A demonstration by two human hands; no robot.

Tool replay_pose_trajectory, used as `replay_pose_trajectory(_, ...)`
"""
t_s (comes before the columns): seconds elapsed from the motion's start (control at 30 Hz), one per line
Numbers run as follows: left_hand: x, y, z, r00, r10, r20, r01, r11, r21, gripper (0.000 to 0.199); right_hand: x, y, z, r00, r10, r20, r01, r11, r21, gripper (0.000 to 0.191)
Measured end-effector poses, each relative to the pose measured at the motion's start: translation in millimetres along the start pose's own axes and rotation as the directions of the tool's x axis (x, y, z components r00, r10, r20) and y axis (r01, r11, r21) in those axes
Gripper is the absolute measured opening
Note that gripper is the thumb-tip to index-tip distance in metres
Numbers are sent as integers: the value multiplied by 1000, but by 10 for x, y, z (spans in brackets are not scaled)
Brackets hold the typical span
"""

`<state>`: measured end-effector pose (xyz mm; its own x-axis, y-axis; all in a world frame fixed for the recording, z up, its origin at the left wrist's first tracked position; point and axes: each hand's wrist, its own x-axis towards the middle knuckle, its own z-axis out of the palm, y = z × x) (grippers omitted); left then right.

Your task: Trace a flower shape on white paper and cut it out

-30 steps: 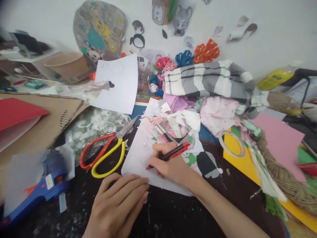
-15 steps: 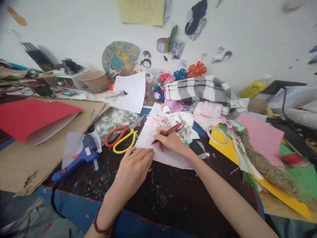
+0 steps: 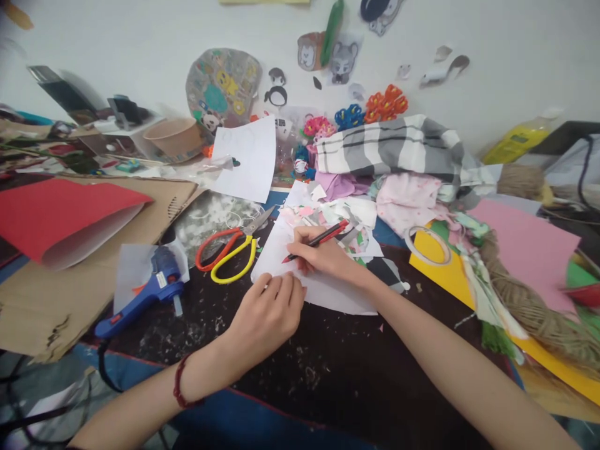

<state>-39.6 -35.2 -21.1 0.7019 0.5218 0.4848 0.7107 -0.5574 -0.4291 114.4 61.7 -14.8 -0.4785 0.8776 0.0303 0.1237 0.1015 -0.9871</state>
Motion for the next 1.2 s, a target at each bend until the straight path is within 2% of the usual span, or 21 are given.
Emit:
replay_pose_trajectory(0.1, -40, 14, 28, 998, -35, -48, 35, 999, -1, 25, -20, -23, 25, 992, -1, -130, -1, 1000, -13, 31)
replay_pose_trajectory(0.2, -44, 2, 18, 998, -60, -27, 59, 997, -42, 25, -45, -31, 51, 967, -17, -253, 9, 999, -33, 34)
replay_pose_trajectory(0.3, -44, -28, -9, 996, -80, 38, 83, 991, -102, 28, -56, -9, 61, 960, -21, -280, 12, 999, -33, 33)
replay_pose_trajectory(0.4, -48, -45, -24, 997, -64, 52, 70, 990, -124, 33, -49, 15, 62, 956, -18, -292, 17, 1000, -7, 32)
replay_pose_trajectory(0.53, -37, -38, -8, 994, -71, 82, 82, 986, -143, 29, -59, 7, 62, 950, -13, -311, 18, 1000, 11, 32)
replay_pose_trajectory(0.7, -32, -34, 23, 994, -86, 66, 95, 983, -154, 29, -109, -21, 30, 881, -88, -465, 71, 996, -54, 35)
replay_pose_trajectory(0.73, -33, -34, 26, 994, -86, 65, 96, 983, -158, 29, -114, -20, 22, 881, -82, -466, 64, 996, -55, 36)
replay_pose_trajectory(0.87, -32, -31, 31, 994, -90, 55, 98, 981, -168, 29, -107, 2, 10, 931, 18, -364, -29, 999, -24, 32)
replay_pose_trajectory(1.07, -21, -32, 30, 995, -86, 58, 95, 980, -176, 28, -91, 28, 31, 905, 33, -423, -40, 999, -8, 34)
replay_pose_trajectory(1.2, -23, -33, 31, 994, -85, 62, 94, 980, -173, 28, -88, 33, 31, 910, 40, -413, -48, 999, -11, 34)
